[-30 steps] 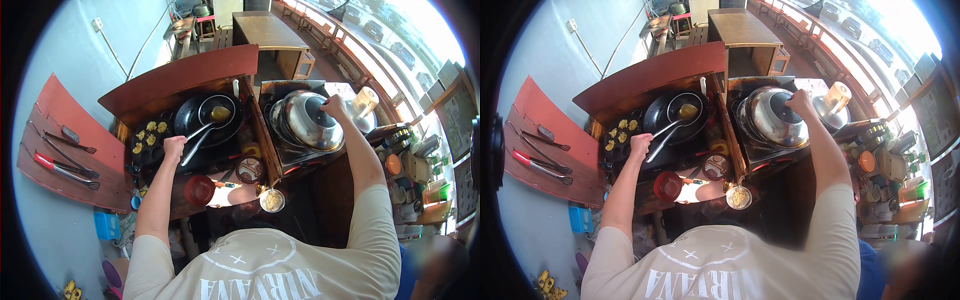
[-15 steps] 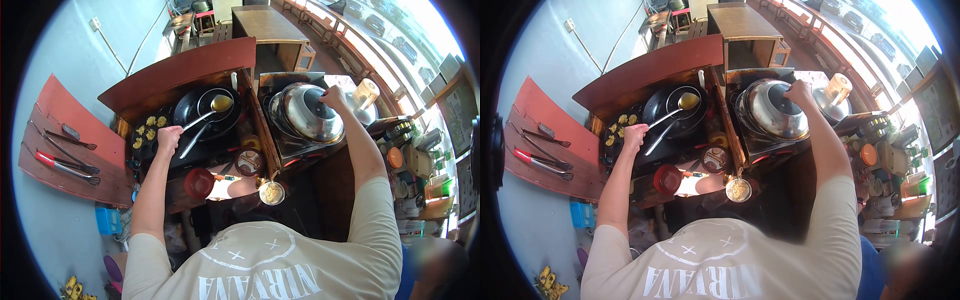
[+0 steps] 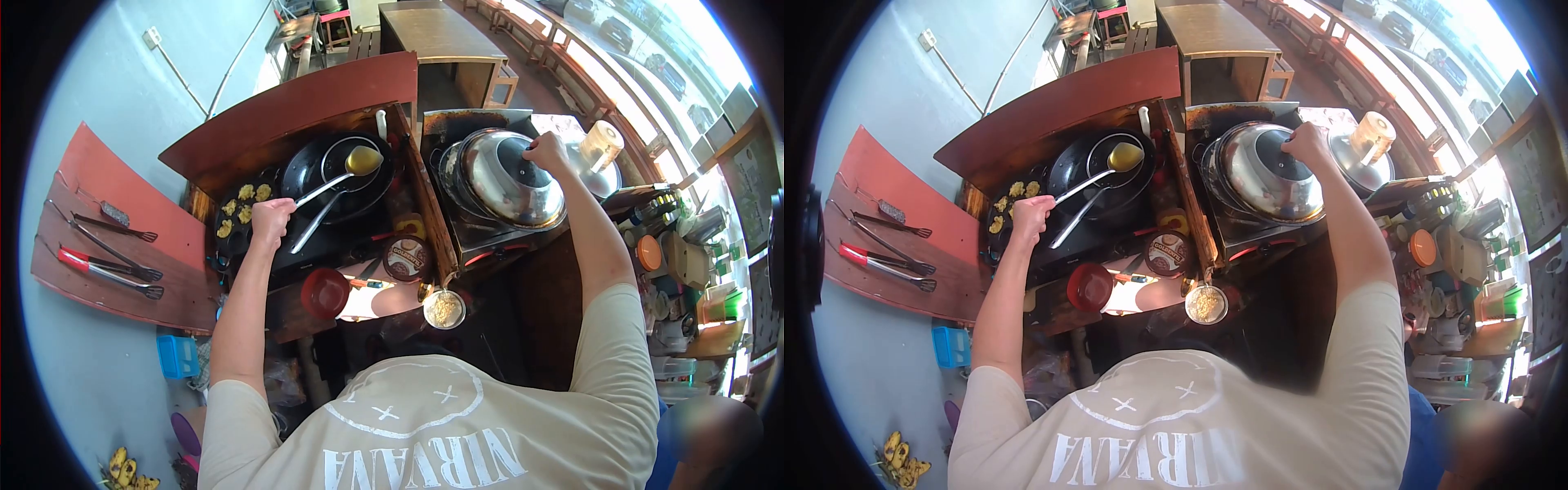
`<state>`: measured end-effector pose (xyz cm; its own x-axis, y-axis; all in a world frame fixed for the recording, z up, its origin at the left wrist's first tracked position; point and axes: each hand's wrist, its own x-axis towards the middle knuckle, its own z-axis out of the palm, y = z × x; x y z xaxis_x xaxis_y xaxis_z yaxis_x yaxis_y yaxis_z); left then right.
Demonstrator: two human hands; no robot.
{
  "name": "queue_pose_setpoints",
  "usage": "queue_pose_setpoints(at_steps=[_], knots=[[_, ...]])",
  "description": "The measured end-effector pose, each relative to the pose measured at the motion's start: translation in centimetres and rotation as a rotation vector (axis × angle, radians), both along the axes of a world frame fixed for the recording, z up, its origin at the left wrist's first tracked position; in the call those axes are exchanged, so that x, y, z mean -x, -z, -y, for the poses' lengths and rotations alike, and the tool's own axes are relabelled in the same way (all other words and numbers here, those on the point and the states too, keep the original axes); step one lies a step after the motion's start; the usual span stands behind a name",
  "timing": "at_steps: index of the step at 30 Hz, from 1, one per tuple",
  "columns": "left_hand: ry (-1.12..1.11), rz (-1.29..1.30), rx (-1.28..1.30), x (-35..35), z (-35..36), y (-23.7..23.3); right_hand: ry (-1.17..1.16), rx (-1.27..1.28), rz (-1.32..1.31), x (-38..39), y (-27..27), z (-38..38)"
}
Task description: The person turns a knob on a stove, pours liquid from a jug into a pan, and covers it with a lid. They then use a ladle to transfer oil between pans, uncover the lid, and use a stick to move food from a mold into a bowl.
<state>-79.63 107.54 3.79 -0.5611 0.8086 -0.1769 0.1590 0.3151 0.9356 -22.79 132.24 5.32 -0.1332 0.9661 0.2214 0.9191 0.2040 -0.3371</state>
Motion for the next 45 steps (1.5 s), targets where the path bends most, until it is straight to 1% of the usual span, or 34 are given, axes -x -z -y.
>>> queue_pose_setpoints(at_steps=[2, 4, 6, 9, 10, 13, 18, 19, 20, 22, 23, 24, 25, 26, 28, 30, 31, 34, 35, 36, 38, 39, 40, 42, 43, 45], knots=[[0.015, -0.005, 0.004, -0.2, 0.0, -0.7, 0.001, -0.005, 0.003, 0.0, -0.2, 0.0], [0.036, -0.014, -0.002, -0.4, -0.2, -1.7, -0.01, 0.059, -0.006, 0.1, -0.8, 0.1], [0.073, -0.016, -0.006, -0.8, -0.3, -2.9, -0.021, 0.05, -0.014, 0.0, -0.6, -0.1], [0.096, -0.071, 0.005, -2.2, -0.8, -4.9, 0.003, 0.087, -0.119, -0.1, -0.6, -0.5], [0.111, -0.08, 0.009, -2.5, -1.1, -5.3, 0.04, 0.126, -0.12, -0.2, -0.5, -0.8], [0.16, -0.065, -0.016, -4.4, -1.8, -6.5, -0.01, 0.073, -0.063, -0.6, 0.1, -1.6], [0.228, -0.092, -0.047, -8.8, -4.0, -6.0, 0.035, 0.121, -0.102, -0.9, -0.9, -2.0], [0.236, -0.133, -0.063, -10.0, -4.5, -5.6, 0.039, 0.125, -0.114, -1.0, -1.0, -2.1], [0.268, -0.138, -0.032, -11.3, -4.8, -5.4, 0.036, 0.125, -0.111, -1.1, -1.0, -2.3], [0.32, -0.259, -0.018, -13.5, -5.9, -4.4, 0.038, 0.147, -0.147, -1.4, -1.0, -2.6], [0.357, -0.367, -0.119, -14.1, -6.7, -2.4, 0.039, 0.147, -0.144, -1.5, -1.1, -2.7], [0.394, -0.474, -0.221, -15.2, -7.1, -1.7, 0.044, 0.158, -0.154, -1.6, -1.2, -2.7], [0.399, -0.597, -0.174, -16.2, -7.4, -0.9, 0.05, 0.168, -0.165, -1.7, -1.3, -2.8], [0.382, -0.632, -0.238, -17.6, -7.2, -0.7, 0.05, 0.168, -0.162, -1.8, -1.3, -2.8], [0.424, -0.75, -0.349, -19.4, -6.7, 0.2, 0.047, 0.121, -0.14, -2.0, -1.1, -3.1], [0.494, -0.852, -0.357, -20.4, -5.8, 0.3, 0.049, 0.144, -0.137, -2.1, -0.9, -3.6], [0.491, -0.971, -0.342, -20.5, -5.1, 0.3, 0.055, 0.17, -0.137, -2.1, -0.9, -3.8], [0.427, -1.001, -0.332, -19.0, -4.2, 0.8, 0.038, 0.172, -0.103, -1.9, -0.9, -4.1], [0.386, -0.946, -0.41, -18.1, -3.7, 0.6, 0.036, 0.169, -0.098, -1.9, -0.5, -4.7], [0.371, -0.946, -0.403, -17.1, -3.0, -0.1, 0.021, 0.17, -0.094, -1.6, -0.5, -4.6], [0.308, -0.779, -0.365, -14.8, -1.3, -1.7, -0.001, 0.155, -0.06, -0.8, -0.3, -4.6], [0.235, -0.743, -0.406, -13.5, -0.5, -1.9, -0.001, 0.156, -0.066, -0.8, 0.6, -5.5], [0.214, -0.723, -0.332, -11.9, 0.2, -2.0, -0.017, 0.156, -0.065, -0.6, 1.5, -6.4], [0.084, -0.643, -0.4, -9.4, 1.6, -1.9, -0.025, 0.14, -0.064, 0.3, 2.3, -6.5], [0.046, -0.628, -0.367, -8.0, 2.1, -1.5, -0.014, 0.183, -0.059, 1.0, 2.2, -6.2], [-0.017, -0.621, -0.284, -5.2, 2.5, -0.5, -0.035, 0.189, -0.025, 2.7, 2.3, -5.4]])
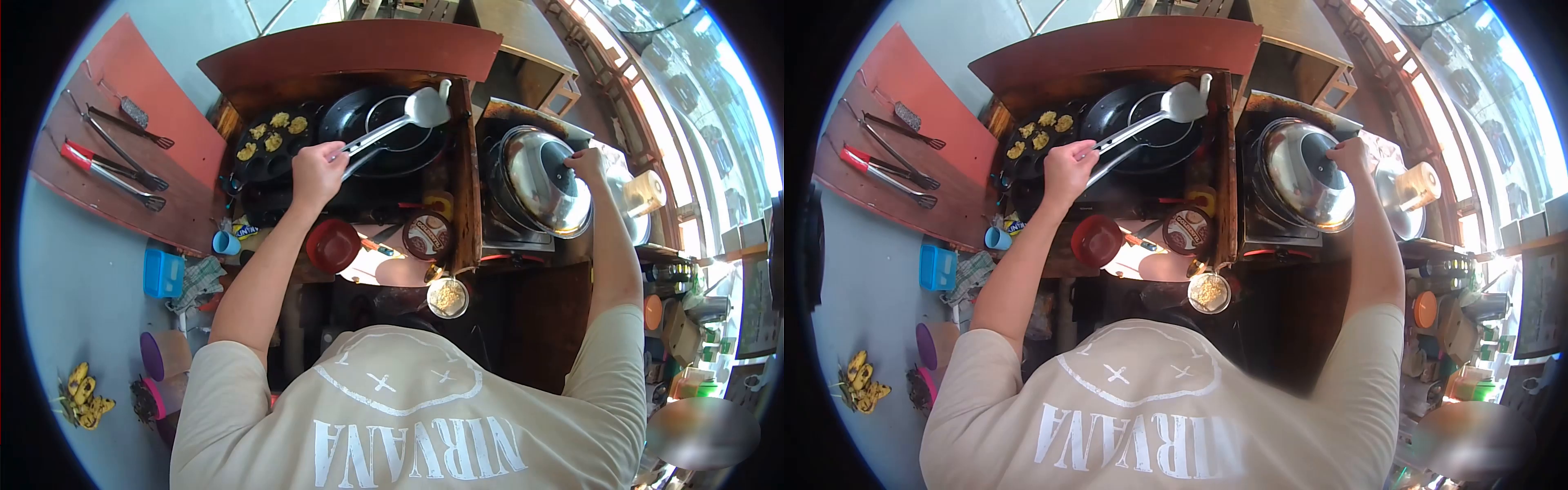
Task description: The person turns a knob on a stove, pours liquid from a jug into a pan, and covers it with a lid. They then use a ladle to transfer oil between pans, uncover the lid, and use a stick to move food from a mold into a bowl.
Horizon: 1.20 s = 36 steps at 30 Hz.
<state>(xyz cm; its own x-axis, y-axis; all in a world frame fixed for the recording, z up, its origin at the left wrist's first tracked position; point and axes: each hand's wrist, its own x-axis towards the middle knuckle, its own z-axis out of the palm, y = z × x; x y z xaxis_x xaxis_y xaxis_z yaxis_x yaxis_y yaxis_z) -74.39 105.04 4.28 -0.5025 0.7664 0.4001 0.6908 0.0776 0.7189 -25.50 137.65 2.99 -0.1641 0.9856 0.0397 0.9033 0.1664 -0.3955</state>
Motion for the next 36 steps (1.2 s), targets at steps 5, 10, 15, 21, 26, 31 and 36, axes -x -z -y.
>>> queue_pose_setpoints(at_steps=[5, 10, 15, 21, 26, 31, 36], knots=[[-0.135, -0.081, 0.135, 3.6, -0.9, 2.1, 0.011, -0.006, 0.067, 2.6, 1.5, 0.2], [-0.193, -0.144, 0.296, 4.6, -2.3, 4.2, 0.052, 0.007, 0.082, 5.0, 1.0, 1.6], [-0.23, 0.046, 0.329, 5.4, -3.5, 6.4, -0.025, -0.162, 0.111, 4.4, 3.1, 0.6], [-0.268, 0.56, 0.397, 7.0, -3.9, 7.5, 0.084, 0.07, 0.046, 4.4, 1.0, 1.1], [-0.21, 0.426, 0.291, 6.9, -3.2, 8.0, -0.047, -0.2, 0.067, 3.3, 1.0, 0.9], [-0.221, 0.48, 0.298, 7.5, -4.1, 8.0, -0.037, -0.099, -0.031, 3.0, -0.5, 1.5], [-0.145, 0.583, 0.203, 6.4, -4.2, 5.8, -0.005, -0.072, 0.004, 2.8, -1.3, 1.8]])
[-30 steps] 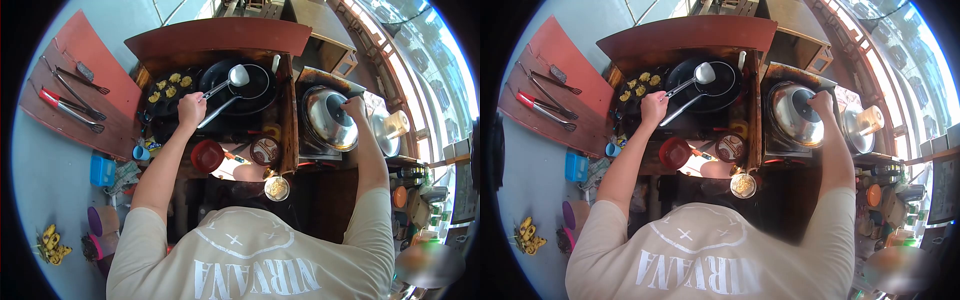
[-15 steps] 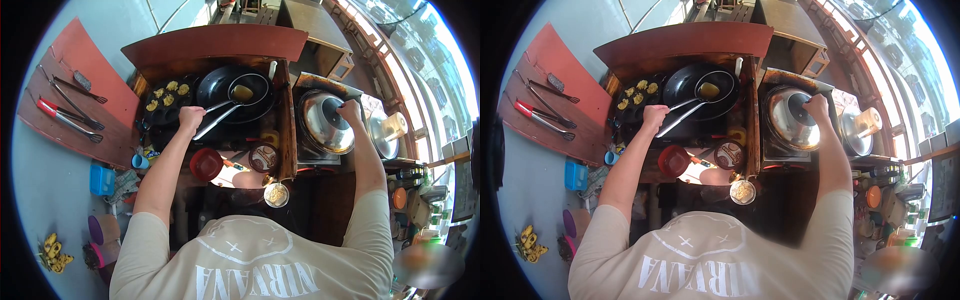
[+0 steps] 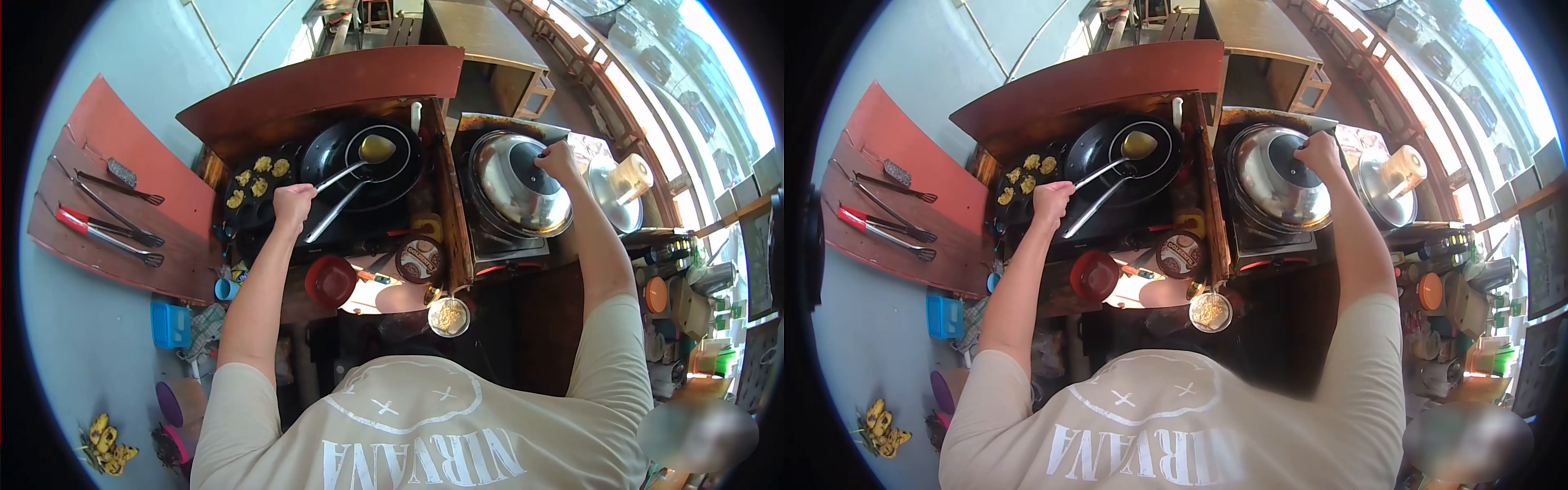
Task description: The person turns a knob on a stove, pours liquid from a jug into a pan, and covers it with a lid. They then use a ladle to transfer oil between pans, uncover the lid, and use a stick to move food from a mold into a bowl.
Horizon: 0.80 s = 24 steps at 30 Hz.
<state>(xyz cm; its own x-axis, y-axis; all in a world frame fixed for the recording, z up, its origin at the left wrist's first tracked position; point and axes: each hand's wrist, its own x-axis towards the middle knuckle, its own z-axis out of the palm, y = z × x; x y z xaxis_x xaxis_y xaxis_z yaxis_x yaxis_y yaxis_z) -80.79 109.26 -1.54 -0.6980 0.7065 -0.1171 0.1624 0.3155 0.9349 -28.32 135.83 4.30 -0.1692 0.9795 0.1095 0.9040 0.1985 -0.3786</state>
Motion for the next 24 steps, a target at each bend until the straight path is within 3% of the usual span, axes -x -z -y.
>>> queue_pose_setpoints(at_steps=[15, 21, 24], knots=[[0.223, -0.002, 0.009, -4.7, 0.1, -10.0, -0.012, 0.05, -0.038, -2.2, -0.6, -0.1], [0.312, -0.105, -0.026, -9.8, -1.3, -11.6, -0.009, 0.059, -0.058, -3.7, -0.4, -1.1], [0.377, -0.237, -0.05, -12.6, -3.1, -9.8, 0.011, 0.061, -0.061, -4.6, 0.1, -1.6]])
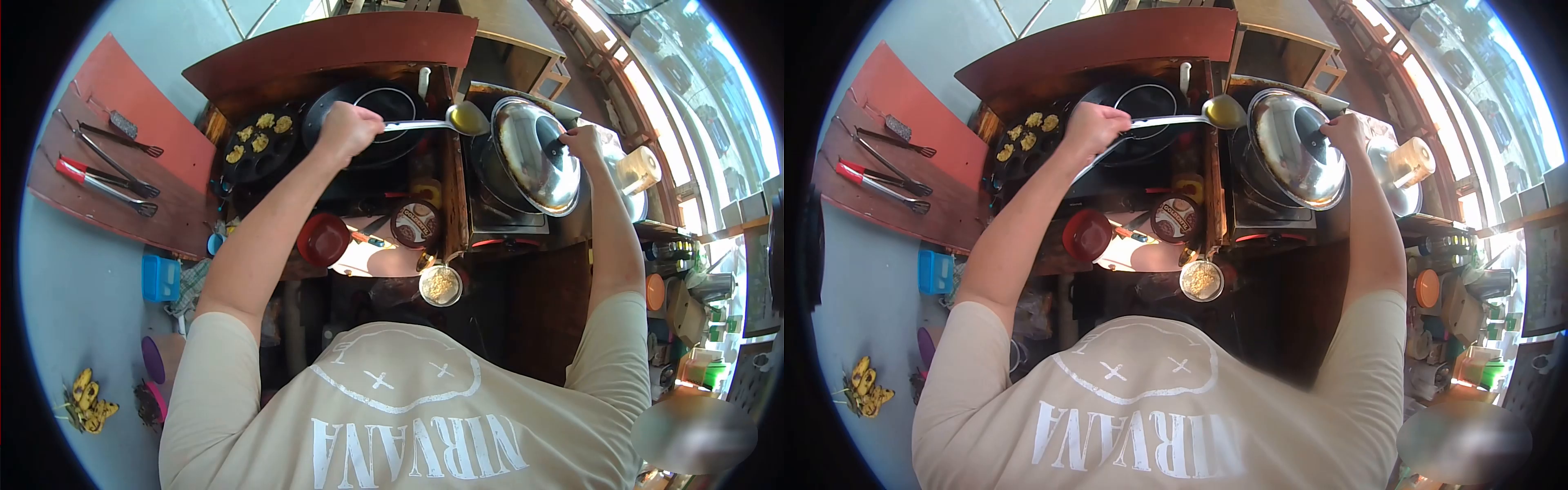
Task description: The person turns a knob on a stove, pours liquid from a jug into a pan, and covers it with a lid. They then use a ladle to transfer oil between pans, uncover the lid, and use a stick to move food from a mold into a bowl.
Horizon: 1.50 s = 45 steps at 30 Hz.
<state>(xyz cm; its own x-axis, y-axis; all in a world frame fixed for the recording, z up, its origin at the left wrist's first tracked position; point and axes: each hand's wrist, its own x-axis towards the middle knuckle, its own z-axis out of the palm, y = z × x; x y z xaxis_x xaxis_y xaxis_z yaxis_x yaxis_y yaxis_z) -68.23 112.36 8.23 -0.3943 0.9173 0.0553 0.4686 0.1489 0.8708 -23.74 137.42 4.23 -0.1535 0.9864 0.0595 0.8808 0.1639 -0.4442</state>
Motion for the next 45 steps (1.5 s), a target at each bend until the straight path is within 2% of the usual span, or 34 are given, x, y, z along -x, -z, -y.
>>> queue_pose_setpoints(at_steps=[1, 5, 7, 10, 14, 17, 19, 21, 23, 24, 27, 29, 31, 33, 35, 37, 41, 43, 44, 45], knots=[[0.032, -0.01, 0.05, -0.9, -0.3, 0.4, 0.014, 0.007, -0.027, -0.2, 0.1, -0.1], [0.126, -0.332, -0.112, -5.2, -1.2, 3.0, 0.027, 0.01, 0.011, -0.9, -0.3, 0.4], [0.131, -0.405, -0.25, -7.0, -1.2, 5.2, 0.03, -0.002, -0.013, -1.1, -0.2, 0.6], [0.214, -0.519, -0.244, -8.2, 0.4, 4.8, 0.038, -0.023, 0.002, -1.1, -0.3, 1.0], [0.112, -0.55, -0.373, -6.0, 2.5, 4.5, 0.021, -0.035, 0.062, -1.1, 1.0, 0.2], [0.042, -0.504, -0.347, -2.7, 5.2, 2.3, 0.017, -0.058, 0.08, -0.6, 3.0, -0.9], [-0.055, -0.395, -0.264, -0.4, 6.8, 1.5, 0.014, -0.015, 0.082, 1.2, 2.4, 0.2], [-0.175, -0.397, -0.292, 1.9, 7.8, 2.0, 0.01, 0.028, 0.061, 2.0, 4.1, -0.7], [-0.238, -0.372, -0.251, 4.3, 7.8, 3.0, 0.016, -0.096, 0.158, 3.1, 5.3, -0.9], [-0.267, -0.349, -0.125, 5.3, 7.5, 3.2, 0.009, -0.114, 0.218, 3.8, 5.2, -0.4], [-0.341, -0.296, 0.021, 7.8, 6.0, 5.2, 0.006, -0.063, 0.216, 5.7, 5.0, 0.6], [-0.348, -0.267, 0.099, 9.1, 4.8, 6.5, -0.005, -0.068, 0.224, 6.3, 5.3, 0.9], [-0.358, -0.123, 0.263, 10.0, 3.7, 7.6, 0.005, -0.078, 0.233, 6.7, 6.2, 0.9], [-0.351, -0.076, 0.283, 10.7, 3.0, 8.9, -0.008, -0.061, 0.269, 6.5, 7.0, 0.8], [-0.338, -0.029, 0.302, 11.3, 2.4, 10.3, -0.115, -0.232, 0.258, 5.8, 7.7, 0.9], [-0.287, 0.031, 0.277, 12.1, 2.0, 11.7, -0.111, -0.148, 0.28, 5.1, 6.7, 0.9], [-0.179, -0.102, 0.312, 13.3, 2.4, 11.9, -0.015, -0.254, 0.063, 0.9, 5.1, 1.5], [-0.167, -0.253, 0.303, 13.2, 3.1, 11.1, 0.224, -0.246, -0.24, -1.5, 3.1, 5.5], [-0.16, -0.265, 0.307, 13.3, 3.3, 11.1, 0.254, -0.25, -0.234, -2.5, 3.2, 7.8], [-0.17, -0.261, 0.306, 13.1, 3.7, 10.5, 0.36, -0.271, -0.5, -3.3, 3.4, 10.1]])
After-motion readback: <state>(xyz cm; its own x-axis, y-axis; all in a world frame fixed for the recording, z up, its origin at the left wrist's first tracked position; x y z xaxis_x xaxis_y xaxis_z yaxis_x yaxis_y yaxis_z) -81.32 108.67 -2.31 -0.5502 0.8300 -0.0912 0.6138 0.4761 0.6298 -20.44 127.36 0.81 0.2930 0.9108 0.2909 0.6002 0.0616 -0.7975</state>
